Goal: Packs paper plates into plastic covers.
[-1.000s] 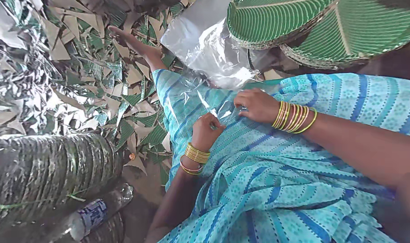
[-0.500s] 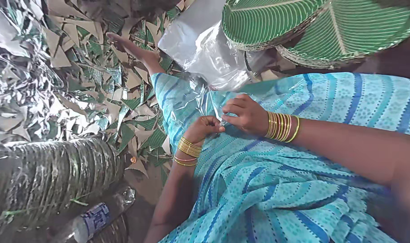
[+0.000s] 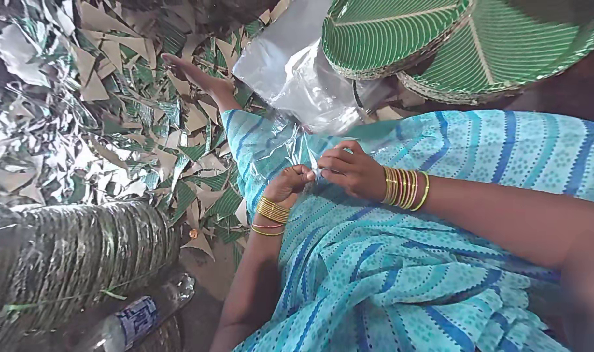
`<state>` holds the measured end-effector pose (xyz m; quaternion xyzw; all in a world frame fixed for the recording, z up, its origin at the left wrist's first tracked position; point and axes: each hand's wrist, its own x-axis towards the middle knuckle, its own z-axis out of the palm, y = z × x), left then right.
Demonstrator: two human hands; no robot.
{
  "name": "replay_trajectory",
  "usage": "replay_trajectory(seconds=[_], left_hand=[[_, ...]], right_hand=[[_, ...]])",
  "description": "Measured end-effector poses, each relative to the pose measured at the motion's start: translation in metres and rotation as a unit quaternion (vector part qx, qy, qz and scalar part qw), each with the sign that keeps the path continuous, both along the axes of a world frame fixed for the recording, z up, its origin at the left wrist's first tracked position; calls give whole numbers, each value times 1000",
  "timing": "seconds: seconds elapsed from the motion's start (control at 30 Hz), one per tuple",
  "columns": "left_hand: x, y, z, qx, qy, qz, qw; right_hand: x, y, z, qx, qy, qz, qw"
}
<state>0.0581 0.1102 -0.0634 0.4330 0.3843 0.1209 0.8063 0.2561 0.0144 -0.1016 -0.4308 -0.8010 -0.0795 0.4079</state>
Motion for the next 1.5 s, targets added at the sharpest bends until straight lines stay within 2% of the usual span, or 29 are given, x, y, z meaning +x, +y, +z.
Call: replay_trajectory(seconds=[0.13, 0.23, 0.33, 0.4, 0.43, 0.5, 0.53, 0.6, 0.67, 0.77, 0.83, 0.97, 1.07, 1.2, 1.37, 1.5], left_hand=[[-6, 19, 19, 97, 39, 101, 989], [-14, 35, 40, 172, 85, 109, 975], [-14, 30, 43, 168, 82, 61, 981], [-8, 19, 31, 150, 81, 35, 985], [-4, 12, 25, 136, 81, 33, 987], [4, 0, 16, 115, 93, 26, 989], [6, -5, 12, 108, 96, 29, 989], [10, -12, 8, 109, 107, 24, 988], [14, -16, 8, 119, 122, 18, 985], [18, -18, 8, 128, 130, 0, 983], [20, -21, 6, 123, 119, 15, 985], [16, -16, 1, 102, 68, 119, 985], [9, -6, 3, 121, 42, 157, 979], [11, -10, 8, 139, 66, 120, 981], [18, -26, -7, 196, 116, 14, 974], [13, -18, -9, 175, 25, -10, 984]], right_hand=[[1, -7, 0, -20, -68, 2, 997], [-2, -11, 2, -63, -86, 36, 994], [-11, -8, 2, -101, 1, 44, 994], [-18, -9, 8, -191, 81, 0, 978], [-19, -9, 14, -263, 123, -29, 957], [-14, -8, 27, -401, 232, -53, 885], [-11, -7, 30, -440, 287, -53, 849], [-7, -6, 33, -482, 380, -38, 789], [-5, -3, 30, -502, 430, -25, 750], [-6, 1, 26, -535, 445, -24, 718], [-5, 2, 24, -549, 432, -22, 715], [4, 4, 24, -562, 404, -21, 721], [9, 4, 21, -543, 422, -25, 725], [5, 8, 24, -523, 446, 7, 726], [-1, 4, 27, -535, 396, -4, 746], [0, -2, 48, -507, 343, -50, 789]])
